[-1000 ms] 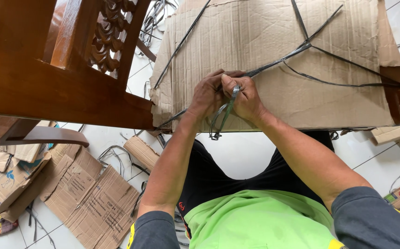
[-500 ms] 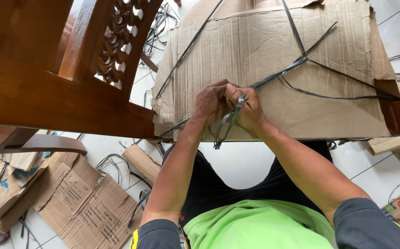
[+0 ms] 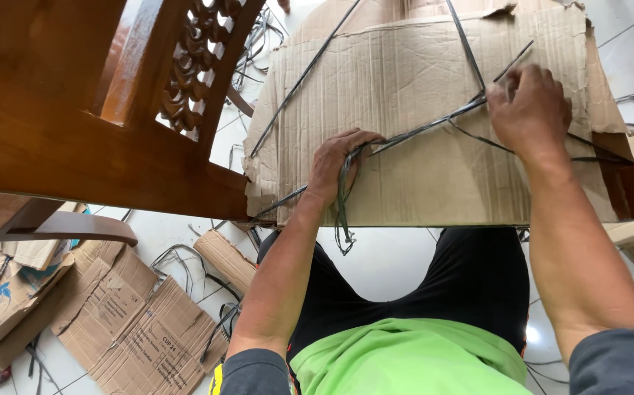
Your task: Wrapping a wooden chair with cardboard and securing it with plastic straps for shipping.
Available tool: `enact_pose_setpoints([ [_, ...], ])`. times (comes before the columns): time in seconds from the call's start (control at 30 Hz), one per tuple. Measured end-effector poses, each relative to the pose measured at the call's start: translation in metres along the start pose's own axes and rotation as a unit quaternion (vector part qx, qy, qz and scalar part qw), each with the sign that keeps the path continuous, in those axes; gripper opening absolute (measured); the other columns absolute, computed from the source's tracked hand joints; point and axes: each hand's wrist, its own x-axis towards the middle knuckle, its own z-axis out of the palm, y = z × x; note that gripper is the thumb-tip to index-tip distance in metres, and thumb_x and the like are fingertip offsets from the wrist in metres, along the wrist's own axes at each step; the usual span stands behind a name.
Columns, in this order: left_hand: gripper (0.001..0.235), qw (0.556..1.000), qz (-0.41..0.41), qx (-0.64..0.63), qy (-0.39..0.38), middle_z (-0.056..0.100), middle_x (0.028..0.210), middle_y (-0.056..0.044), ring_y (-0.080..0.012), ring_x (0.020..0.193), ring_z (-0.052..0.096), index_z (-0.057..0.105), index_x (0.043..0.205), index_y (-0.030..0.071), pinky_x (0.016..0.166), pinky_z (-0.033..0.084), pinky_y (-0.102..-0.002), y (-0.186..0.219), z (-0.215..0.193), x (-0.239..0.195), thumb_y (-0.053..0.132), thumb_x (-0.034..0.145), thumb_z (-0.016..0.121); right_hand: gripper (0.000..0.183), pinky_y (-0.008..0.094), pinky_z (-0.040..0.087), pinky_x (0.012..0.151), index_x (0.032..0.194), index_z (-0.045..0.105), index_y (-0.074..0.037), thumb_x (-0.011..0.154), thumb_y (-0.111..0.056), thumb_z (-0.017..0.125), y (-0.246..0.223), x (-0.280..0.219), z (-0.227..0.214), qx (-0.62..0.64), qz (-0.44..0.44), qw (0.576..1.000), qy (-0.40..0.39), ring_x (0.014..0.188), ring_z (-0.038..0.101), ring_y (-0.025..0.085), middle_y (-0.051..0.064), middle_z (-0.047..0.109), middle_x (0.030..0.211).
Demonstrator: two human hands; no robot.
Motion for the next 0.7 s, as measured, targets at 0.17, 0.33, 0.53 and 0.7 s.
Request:
enact_pose_setpoints([
  [0.17,0.042,1.000,-0.016,-0.012,-0.005,0.070,0.104,0.010,-0.0128,0.099,0.071,0.071,0.118,0.027,0.077,0.048,-0.028,0.002,0.000,-0.001,-0.002,0.096,0.052,0.046,0.058,0.035,0.098,0.106,0.067,-0.013,0.114,-0.057,0.060,0.028,0.022,0.033,-0.153,-0.043,0.987,-0.004,0.110,0.059,0.041,0.014,0.072,0.104],
  [0.33,0.044,1.000,0.004,-0.026,0.000,0.072,0.108,0.009,-0.0123,0.102,0.072,0.071,0.117,0.025,0.082,0.048,-0.025,0.003,-0.001,0.001,-0.007,0.095,0.050,0.044,0.055,0.045,0.086,0.107,0.070,-0.010,0.115,-0.051,0.057,0.017,0.030,0.020,-0.122,0.002,0.990,-0.076,0.103,0.064,0.043,0.018,0.072,0.105],
  [0.53,0.033,1.000,-0.006,-0.011,0.007,0.071,0.104,0.008,-0.0121,0.096,0.072,0.070,0.117,0.027,0.078,0.048,-0.026,0.006,0.001,0.001,0.003,0.102,0.054,0.049,0.054,0.045,0.068,0.091,0.069,-0.005,0.120,-0.042,0.054,0.057,0.047,0.044,-0.090,-0.064,0.993,-0.041,0.088,0.063,0.042,0.018,0.071,0.093],
  [0.7,0.042,0.999,0.008,0.040,0.020,0.072,0.110,0.009,-0.0142,0.102,0.074,0.070,0.123,0.030,0.079,0.053,-0.026,0.004,0.008,-0.003,0.002,0.096,0.055,0.045,0.053,0.040,0.079,0.091,0.065,-0.005,0.122,-0.036,0.058,0.073,0.050,0.067,-0.075,-0.094,0.992,0.045,0.094,0.058,0.041,0.016,0.067,0.095],
])
